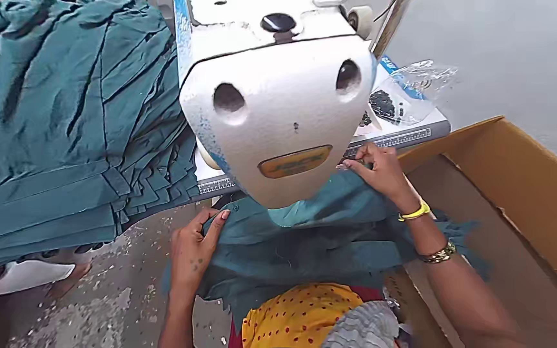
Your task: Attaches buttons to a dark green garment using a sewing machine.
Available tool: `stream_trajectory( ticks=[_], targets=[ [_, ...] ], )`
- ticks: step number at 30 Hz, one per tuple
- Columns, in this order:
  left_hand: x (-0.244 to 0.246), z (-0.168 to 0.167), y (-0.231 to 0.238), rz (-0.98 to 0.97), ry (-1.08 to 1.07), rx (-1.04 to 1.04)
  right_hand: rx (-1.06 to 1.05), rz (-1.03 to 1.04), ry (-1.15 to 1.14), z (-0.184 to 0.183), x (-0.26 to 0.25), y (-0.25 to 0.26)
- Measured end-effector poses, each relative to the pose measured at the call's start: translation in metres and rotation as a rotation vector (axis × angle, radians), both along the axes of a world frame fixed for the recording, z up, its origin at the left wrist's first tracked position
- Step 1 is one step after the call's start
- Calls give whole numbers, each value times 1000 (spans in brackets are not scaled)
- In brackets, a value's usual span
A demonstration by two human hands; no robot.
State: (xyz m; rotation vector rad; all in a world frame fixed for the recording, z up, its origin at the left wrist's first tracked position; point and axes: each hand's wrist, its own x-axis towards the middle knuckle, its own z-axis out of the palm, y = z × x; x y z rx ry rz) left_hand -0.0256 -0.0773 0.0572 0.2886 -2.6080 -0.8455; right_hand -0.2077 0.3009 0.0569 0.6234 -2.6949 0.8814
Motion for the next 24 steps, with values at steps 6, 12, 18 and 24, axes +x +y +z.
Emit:
stream_trajectory(
  ticks=[6,12,18,24],
  targets=[
    [-21,-1,49,-273,-22,321,170,-39,281,8,-14,-20],
    [-37,14,90,-37,-75,499,222,85,323,5,-33,-61],
    [-40,3,97,-37,53,614,66,94,337,1,-30,-52],
    [-44,-3,92,-42,89,630,-232,49,162,28,-8,-55]
  ],
)
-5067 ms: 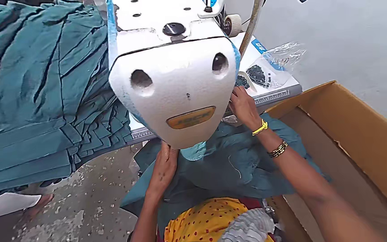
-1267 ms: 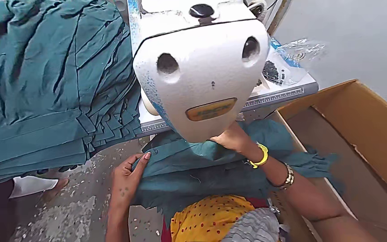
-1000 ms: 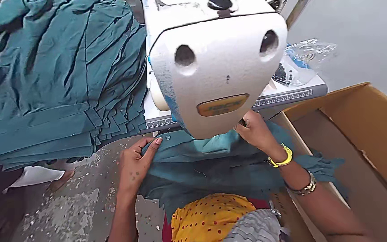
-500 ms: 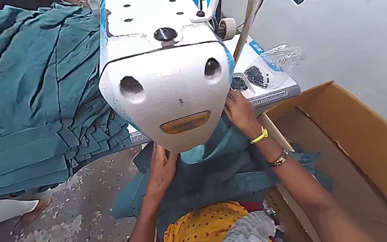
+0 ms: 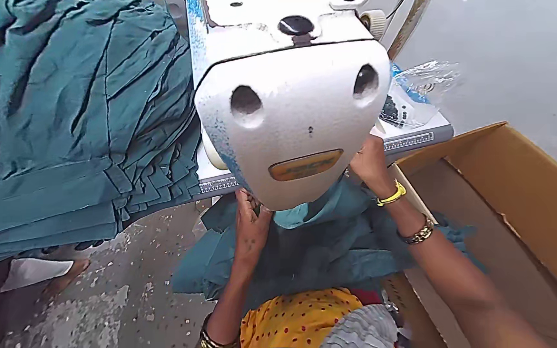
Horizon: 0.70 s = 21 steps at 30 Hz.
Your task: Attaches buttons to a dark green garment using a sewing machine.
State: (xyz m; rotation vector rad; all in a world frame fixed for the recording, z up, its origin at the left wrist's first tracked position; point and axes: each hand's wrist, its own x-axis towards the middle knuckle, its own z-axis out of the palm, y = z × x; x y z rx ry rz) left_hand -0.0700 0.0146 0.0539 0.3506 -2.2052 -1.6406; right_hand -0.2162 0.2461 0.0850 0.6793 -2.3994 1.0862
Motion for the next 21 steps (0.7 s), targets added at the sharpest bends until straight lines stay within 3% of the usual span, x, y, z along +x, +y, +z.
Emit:
stream_trajectory(
  ticks=[3,7,10,12,14,16,21],
  targets=[
    [19,25,0,-53,-112,-207,33,98,110,24,24,-18],
    [58,50,7,-429,63,-204,186,487,611,19,57,-45],
    [59,46,2,-382,79,-242,290,520,681,25,56,-58],
    [61,47,-3,-371,134,-244,246,541,514,25,58,-58],
    [69,48,-13,-360,161,-192,106,733,80,23,72,-51],
    [76,49,-41,-265,93,-135,41,814,-131,18,82,-45],
    [78,22,-105,43,-131,-119,70,404,-290,15,61,-52]
  ],
)
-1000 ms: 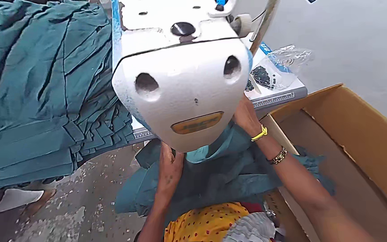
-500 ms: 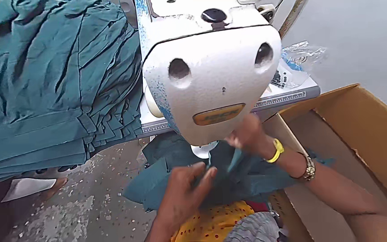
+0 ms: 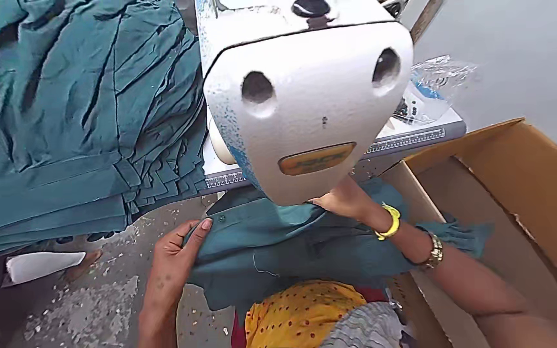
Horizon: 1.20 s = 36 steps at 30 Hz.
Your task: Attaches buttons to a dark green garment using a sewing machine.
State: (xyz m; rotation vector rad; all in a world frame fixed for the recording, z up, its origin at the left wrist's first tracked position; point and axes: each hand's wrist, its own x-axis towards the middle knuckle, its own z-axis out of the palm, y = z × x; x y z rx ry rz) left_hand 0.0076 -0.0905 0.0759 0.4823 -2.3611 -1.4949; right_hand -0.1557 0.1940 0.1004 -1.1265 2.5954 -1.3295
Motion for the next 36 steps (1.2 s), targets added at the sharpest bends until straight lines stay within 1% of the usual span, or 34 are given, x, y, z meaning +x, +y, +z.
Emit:
stream_trajectory(
  ticks=[2,4,6,8,10,12,14,15,17,19,20,21,23,24,25,28,31,34,36],
  targets=[
    [1,-10,-5,17,-41,4,8,-52,-20,0,1,-9],
    [0,-16,0,39,-45,29,19,-22,-67,3,0,-7],
    [-5,-11,5,58,-40,18,-33,35,-121,2,-7,4],
    [-12,-3,9,56,-34,-20,-49,-2,-120,-1,-12,15],
    [-21,-1,12,30,-16,-70,-6,-80,-75,-2,-11,23],
    [-29,-2,12,-1,-8,-102,22,-112,86,-8,-12,29],
    [-34,-8,10,-21,-26,-143,108,-155,248,-12,-19,44],
    [-34,-13,10,-21,-47,-195,183,-202,268,-14,-24,57],
    [-35,-23,14,-3,-80,-371,384,-335,248,-21,-38,86],
    [-41,-30,23,-60,-17,-481,570,-478,216,-19,-50,102],
    [-45,-31,29,-128,11,-473,582,-518,234,-17,-53,103],
    [-48,-30,36,-205,35,-422,539,-523,289,-16,-54,99],
    [-56,-24,56,-323,57,-205,415,-459,429,-18,-60,84],
    [-59,-18,68,-323,49,-100,379,-428,481,-19,-65,74],
    [-62,-13,79,-280,23,-41,359,-410,511,-21,-70,65],
    [-68,-15,92,-162,-54,2,360,-370,512,-33,-87,47],
    [-67,-16,95,-152,-51,52,366,-348,554,-44,-95,43],
    [-66,-16,97,-139,-27,108,237,-370,573,-47,-92,49],
    [-67,-16,97,-128,-13,142,112,-400,470,-41,-86,53]
  ],
)
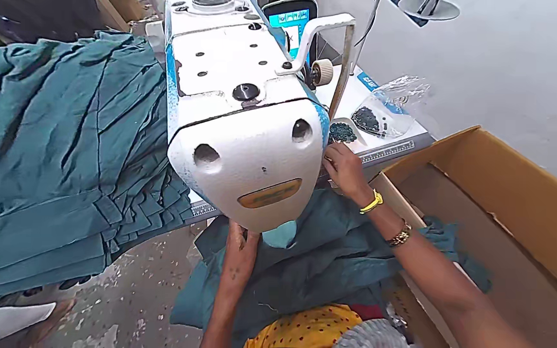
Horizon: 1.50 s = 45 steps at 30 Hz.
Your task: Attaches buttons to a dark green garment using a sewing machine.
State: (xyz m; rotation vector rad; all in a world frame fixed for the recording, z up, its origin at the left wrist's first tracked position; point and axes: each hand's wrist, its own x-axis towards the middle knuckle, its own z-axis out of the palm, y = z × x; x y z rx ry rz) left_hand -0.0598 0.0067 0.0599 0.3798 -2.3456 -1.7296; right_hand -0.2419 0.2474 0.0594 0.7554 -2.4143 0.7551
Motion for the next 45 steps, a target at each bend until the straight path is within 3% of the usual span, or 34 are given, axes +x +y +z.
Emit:
stream_trajectory(
  ticks=[5,8,11,14,17,19,23,26,29,32,36,41,43,45],
  targets=[
    [-6,2,1,45,-1,-15,-220,-2,-285,23,16,7],
    [-3,6,4,95,53,-290,-225,24,-401,42,29,-1],
    [25,21,10,1,334,-570,-102,113,20,49,54,-18],
    [52,28,15,-213,386,-500,28,366,389,43,85,-38],
    [53,21,15,-210,359,-513,146,510,485,45,93,-58],
    [55,23,13,-216,373,-461,117,520,391,48,92,-60],
    [70,40,-21,-152,348,-194,-106,844,-293,44,108,-45],
    [77,44,-71,65,230,-181,-178,585,-390,39,104,-41],
    [73,18,-100,168,79,-267,-199,360,-544,39,90,-54],
    [73,3,-105,180,23,-232,-230,330,-646,44,90,-66],
    [67,6,-96,197,48,-239,-273,480,-641,44,80,-45],
    [46,12,-87,130,133,-378,-189,339,-459,32,71,-20],
    [42,8,-88,107,111,-429,-61,253,-341,25,65,-5],
    [42,1,-88,106,72,-537,78,131,-380,24,53,18]
  ],
)
